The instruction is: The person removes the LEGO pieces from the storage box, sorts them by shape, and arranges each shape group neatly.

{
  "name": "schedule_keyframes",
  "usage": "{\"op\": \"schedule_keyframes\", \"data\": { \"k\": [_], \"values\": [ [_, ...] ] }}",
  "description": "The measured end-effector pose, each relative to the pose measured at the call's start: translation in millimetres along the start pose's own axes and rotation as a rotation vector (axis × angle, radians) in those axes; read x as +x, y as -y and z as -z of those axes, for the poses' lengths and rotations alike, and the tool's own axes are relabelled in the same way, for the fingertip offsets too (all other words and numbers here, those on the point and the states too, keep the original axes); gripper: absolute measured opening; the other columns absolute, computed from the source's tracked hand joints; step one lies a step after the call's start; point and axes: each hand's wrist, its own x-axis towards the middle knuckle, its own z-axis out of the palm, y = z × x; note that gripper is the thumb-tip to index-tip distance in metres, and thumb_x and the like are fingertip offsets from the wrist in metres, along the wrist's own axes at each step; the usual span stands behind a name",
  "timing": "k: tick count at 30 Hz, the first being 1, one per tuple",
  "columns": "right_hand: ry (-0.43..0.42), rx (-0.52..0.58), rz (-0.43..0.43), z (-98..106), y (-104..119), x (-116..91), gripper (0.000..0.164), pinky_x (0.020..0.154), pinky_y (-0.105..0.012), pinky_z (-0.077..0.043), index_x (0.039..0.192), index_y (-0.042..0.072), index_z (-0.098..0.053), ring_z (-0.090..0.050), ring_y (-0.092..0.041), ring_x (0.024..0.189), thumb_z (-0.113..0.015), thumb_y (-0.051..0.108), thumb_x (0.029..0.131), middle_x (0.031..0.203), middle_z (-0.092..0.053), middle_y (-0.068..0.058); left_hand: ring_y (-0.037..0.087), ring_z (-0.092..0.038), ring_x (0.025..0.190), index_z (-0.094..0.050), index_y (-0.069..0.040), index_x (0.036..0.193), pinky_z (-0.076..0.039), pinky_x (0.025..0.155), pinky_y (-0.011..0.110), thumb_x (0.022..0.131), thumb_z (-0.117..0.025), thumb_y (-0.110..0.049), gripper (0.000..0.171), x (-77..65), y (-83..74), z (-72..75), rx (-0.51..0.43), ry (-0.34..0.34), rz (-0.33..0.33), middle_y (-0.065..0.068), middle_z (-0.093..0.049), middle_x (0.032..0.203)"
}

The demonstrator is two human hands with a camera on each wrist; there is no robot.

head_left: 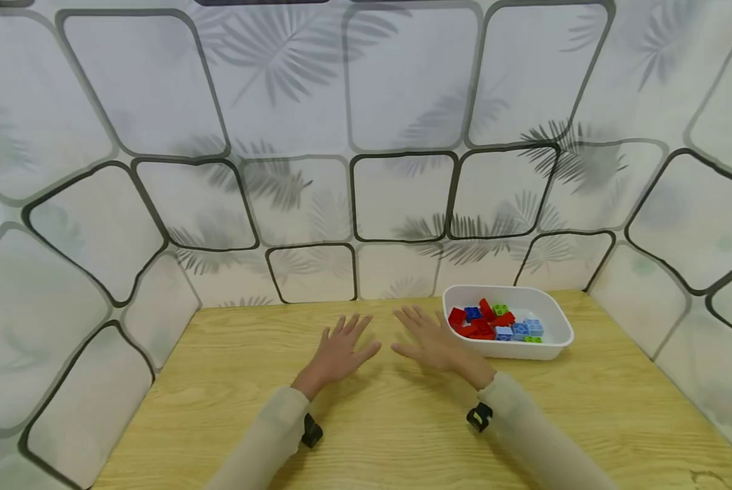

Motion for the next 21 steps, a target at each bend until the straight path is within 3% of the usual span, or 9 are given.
{"op": "schedule_keyframes", "data": {
  "k": [6,12,17,21],
  "values": [
    [-0.075,0.058,-0.004,25,-10,-11,0.077,0.119,-0.074,-0.002,0.162,0.015,-0.027,-0.016,-0.040,0.157,-0.050,0.056,0.102,0.168,-0.025,-0.014,0.049,-0.014,0.155,-0.023,-0.019,0.163,-0.011,0.117,0.076,0.105,-0.040,-0.058,0.072,11.4,-17.6,-6.0,-0.218,0.023,-0.022,0.017,-0.023,0.168],
    [-0.128,0.180,-0.042,59,-35,-31,0.074,0.120,-0.072,-0.007,0.162,0.011,-0.027,-0.013,-0.044,0.156,-0.054,0.046,0.103,0.167,-0.026,-0.018,0.043,-0.023,0.154,-0.019,-0.022,0.164,-0.024,0.119,0.068,0.104,-0.046,-0.057,0.075,23.4,-34.9,-17.1,-0.497,0.050,-0.004,0.016,-0.026,0.167],
    [-0.158,0.279,-0.103,86,-69,-53,0.070,0.116,-0.071,-0.025,0.162,0.010,-0.025,-0.024,-0.052,0.150,-0.052,0.041,0.106,0.165,-0.025,-0.026,0.041,-0.036,0.149,-0.020,-0.014,0.163,-0.034,0.117,0.061,0.105,-0.054,-0.043,0.073,36.3,-46.4,-27.3,-0.760,0.022,0.060,0.022,-0.039,0.159],
    [-0.177,0.350,-0.170,105,-99,-72,0.071,0.114,-0.071,-0.029,0.162,0.008,-0.023,-0.027,-0.052,0.148,-0.052,0.040,0.106,0.164,-0.026,-0.027,0.041,-0.045,0.142,-0.020,-0.002,0.161,-0.040,0.115,0.055,0.106,-0.056,-0.027,0.070,48.3,-55.0,-36.2,-0.994,-0.004,0.106,0.026,-0.045,0.153]
  ]
}}
